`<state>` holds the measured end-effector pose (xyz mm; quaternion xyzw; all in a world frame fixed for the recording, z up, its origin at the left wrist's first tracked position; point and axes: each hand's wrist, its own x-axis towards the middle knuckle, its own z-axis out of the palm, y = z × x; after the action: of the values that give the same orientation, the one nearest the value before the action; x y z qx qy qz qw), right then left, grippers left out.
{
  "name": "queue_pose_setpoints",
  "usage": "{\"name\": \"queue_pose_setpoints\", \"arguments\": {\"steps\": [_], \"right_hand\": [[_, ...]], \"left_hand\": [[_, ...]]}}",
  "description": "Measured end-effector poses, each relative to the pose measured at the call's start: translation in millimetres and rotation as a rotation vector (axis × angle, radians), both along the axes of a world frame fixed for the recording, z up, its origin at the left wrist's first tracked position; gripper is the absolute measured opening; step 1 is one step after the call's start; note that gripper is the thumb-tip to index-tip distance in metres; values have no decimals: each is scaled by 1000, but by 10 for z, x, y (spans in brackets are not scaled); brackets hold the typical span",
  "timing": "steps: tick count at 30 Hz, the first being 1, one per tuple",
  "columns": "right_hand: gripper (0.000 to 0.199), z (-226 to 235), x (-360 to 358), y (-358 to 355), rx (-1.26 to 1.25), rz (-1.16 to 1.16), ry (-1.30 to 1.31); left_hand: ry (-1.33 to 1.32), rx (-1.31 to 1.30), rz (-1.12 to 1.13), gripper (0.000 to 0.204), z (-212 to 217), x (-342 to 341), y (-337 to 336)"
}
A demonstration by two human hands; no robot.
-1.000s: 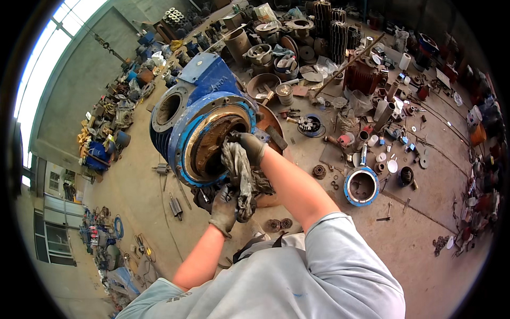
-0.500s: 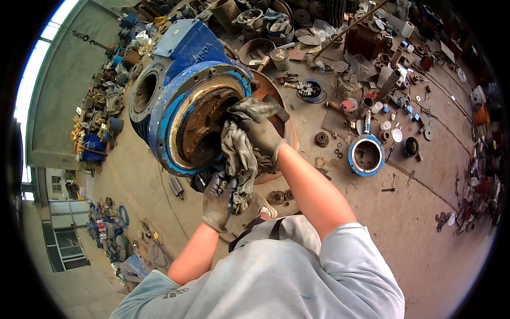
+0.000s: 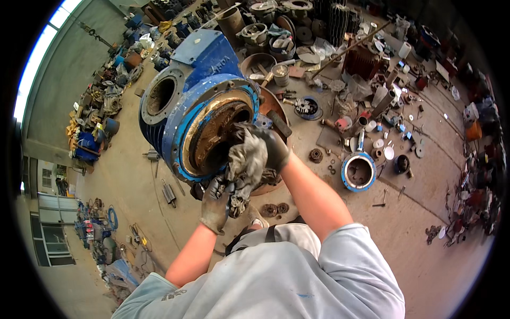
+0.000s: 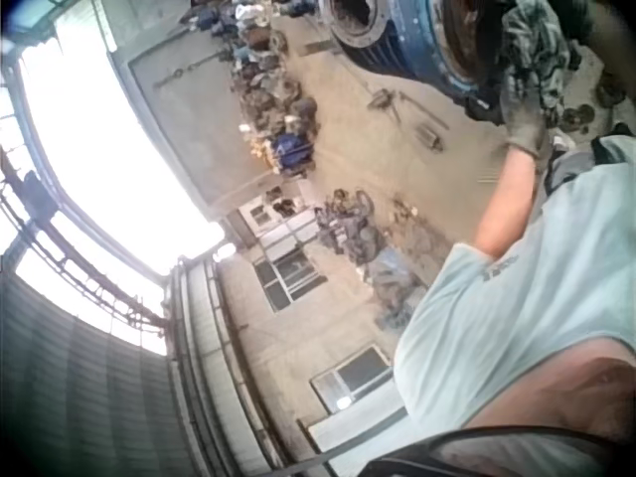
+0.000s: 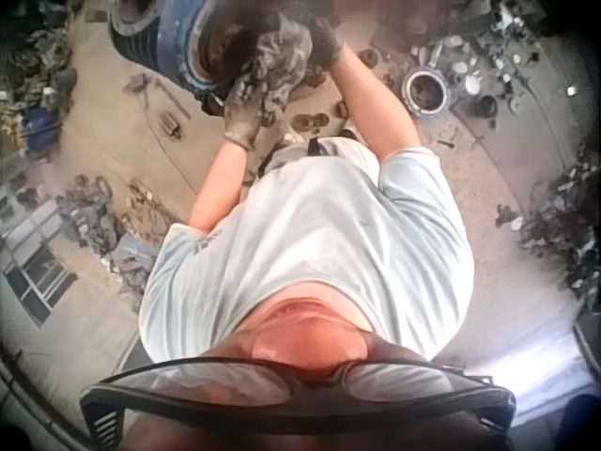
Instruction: The person scrapes thick grease from the interior of a large blue cylindrical machine housing using a metal scraper and wipes the surfaces with a rag. The person repeatedly rotates the housing to access different areas and continues scraping and wiping until the interior is visibly cleaner.
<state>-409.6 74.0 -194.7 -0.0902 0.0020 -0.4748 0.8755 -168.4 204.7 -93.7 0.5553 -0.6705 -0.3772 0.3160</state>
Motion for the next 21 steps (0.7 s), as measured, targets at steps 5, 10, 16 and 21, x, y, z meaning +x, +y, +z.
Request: {"name": "queue_pose_setpoints", "arguments": {"steps": [5, 10, 16, 21], "right_hand": [[50, 402, -389, 955, -88, -84, 70], [76, 1244, -565, 1493, -163, -155, 350], [92, 1402, -926, 1825, -249, -288, 930], [36, 1248, -1156, 1921, -234, -468, 1586]], "left_hand": [[226, 11, 86, 29, 136, -267, 83], [641, 29, 235, 26, 145, -574, 188], [-456, -704, 113, 54, -42, -539, 260], [-122, -551, 76, 44, 198, -568, 309]]}}
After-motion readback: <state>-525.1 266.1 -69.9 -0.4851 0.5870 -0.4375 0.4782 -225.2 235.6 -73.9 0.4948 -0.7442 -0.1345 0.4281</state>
